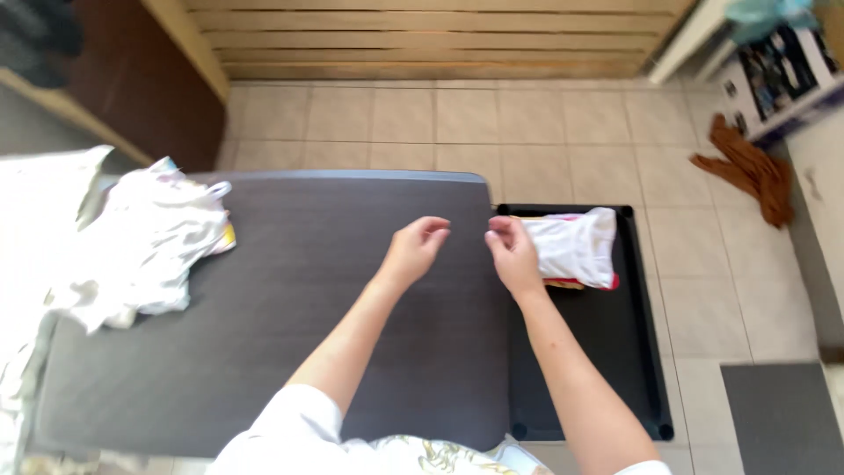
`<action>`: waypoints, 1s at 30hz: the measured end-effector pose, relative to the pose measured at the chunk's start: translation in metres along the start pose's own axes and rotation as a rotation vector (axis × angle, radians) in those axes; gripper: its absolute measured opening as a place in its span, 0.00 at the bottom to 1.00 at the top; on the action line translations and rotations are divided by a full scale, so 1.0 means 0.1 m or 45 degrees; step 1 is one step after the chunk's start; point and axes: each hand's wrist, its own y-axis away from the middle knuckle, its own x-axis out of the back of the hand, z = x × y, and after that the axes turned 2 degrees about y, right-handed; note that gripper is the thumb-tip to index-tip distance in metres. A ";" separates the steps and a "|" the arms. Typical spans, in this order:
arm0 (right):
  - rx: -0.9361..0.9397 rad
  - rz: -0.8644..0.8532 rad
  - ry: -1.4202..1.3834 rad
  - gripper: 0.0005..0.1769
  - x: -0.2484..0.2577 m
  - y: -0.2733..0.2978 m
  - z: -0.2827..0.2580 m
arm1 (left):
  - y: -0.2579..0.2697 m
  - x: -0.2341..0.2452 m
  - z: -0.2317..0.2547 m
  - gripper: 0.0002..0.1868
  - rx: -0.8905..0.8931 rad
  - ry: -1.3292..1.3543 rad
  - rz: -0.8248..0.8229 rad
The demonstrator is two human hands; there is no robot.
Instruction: Fold several pieces of children's clothing and place them into a drawer organizer.
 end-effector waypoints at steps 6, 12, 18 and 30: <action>-0.448 -0.309 -0.443 0.15 -0.84 0.37 -0.99 | 0.68 1.56 -0.46 0.12 0.151 -0.202 0.456; -0.488 -0.358 -0.439 0.14 -1.61 0.63 -1.21 | 1.31 2.88 -1.25 0.14 0.356 -0.549 1.007; -0.517 -0.403 -0.318 0.13 -2.22 1.01 -1.45 | 1.60 3.50 -2.01 0.23 0.578 -0.644 1.189; -0.527 -0.357 -0.248 0.11 -2.59 1.29 -1.54 | 1.53 3.76 -1.66 0.22 0.798 -0.298 1.234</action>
